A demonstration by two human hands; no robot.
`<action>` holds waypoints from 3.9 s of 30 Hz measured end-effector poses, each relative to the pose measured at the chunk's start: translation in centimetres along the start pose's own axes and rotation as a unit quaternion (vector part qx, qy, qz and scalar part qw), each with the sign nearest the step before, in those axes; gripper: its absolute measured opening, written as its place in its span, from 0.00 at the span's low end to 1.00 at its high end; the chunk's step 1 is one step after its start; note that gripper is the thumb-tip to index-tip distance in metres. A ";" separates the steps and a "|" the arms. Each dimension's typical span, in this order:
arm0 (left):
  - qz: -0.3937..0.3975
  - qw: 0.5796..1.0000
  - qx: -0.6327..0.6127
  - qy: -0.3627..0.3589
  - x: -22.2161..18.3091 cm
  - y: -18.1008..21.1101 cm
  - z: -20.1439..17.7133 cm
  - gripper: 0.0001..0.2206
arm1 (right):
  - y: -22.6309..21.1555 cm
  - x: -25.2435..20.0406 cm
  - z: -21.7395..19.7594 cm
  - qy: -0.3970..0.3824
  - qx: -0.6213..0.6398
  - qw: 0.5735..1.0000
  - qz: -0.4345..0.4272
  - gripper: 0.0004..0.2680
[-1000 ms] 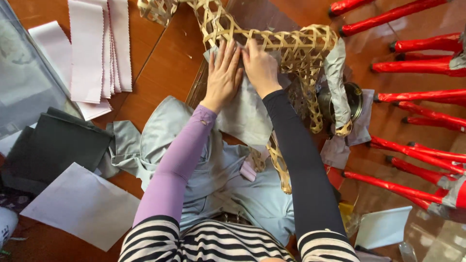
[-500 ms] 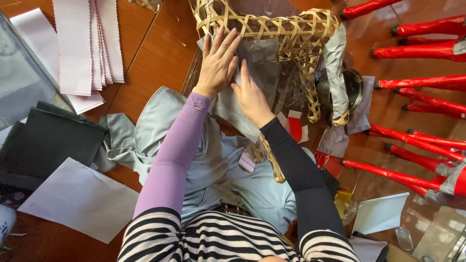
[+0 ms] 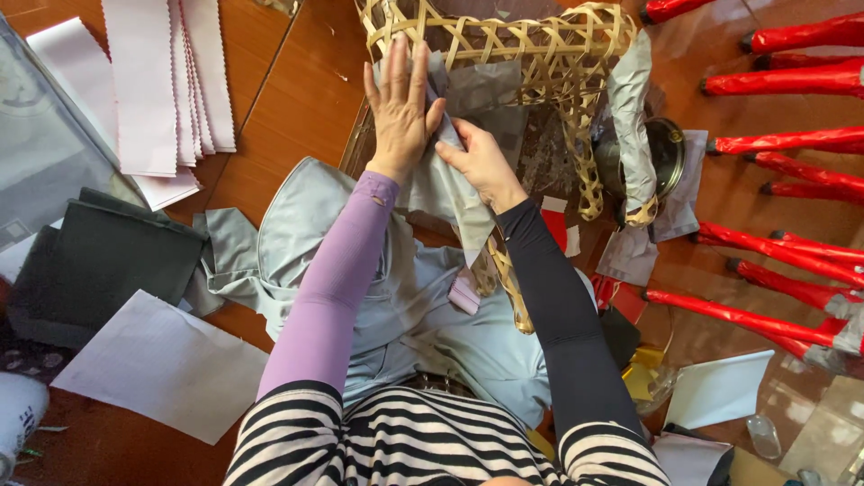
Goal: Applying glue and paper strips to a bamboo frame to create an animal-shaped sculpture.
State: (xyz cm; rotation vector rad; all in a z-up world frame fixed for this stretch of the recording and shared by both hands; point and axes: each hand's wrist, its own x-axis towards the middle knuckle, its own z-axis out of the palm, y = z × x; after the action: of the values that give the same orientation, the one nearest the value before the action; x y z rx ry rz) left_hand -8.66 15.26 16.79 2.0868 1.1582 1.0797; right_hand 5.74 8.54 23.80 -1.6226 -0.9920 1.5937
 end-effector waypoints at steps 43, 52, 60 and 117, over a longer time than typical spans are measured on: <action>-0.291 0.865 -0.402 0.079 -0.2 2.2 0.7 0.36 | 8.1 -2.8 -4.1 -0.067 0.396 0.911 -0.093 0.23; -0.311 0.797 -0.517 0.027 -9.5 6.3 1.9 0.20 | -1.4 -4.3 2.2 -0.032 -0.263 0.961 -0.082 0.25; -0.523 0.497 -0.687 -0.082 -17.6 9.7 6.3 0.16 | -5.4 -6.8 6.5 0.055 -0.583 0.811 -0.004 0.26; -0.271 0.725 -0.626 -0.095 -5.9 7.4 -10.9 0.31 | -17.2 -20.0 -1.4 -0.098 0.158 0.973 -0.135 0.31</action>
State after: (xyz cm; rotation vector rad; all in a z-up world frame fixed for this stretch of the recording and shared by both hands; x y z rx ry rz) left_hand -16.25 7.09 25.97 0.6778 0.5204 0.8814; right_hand 6.36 0.11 48.82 -1.0831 -0.9543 1.6459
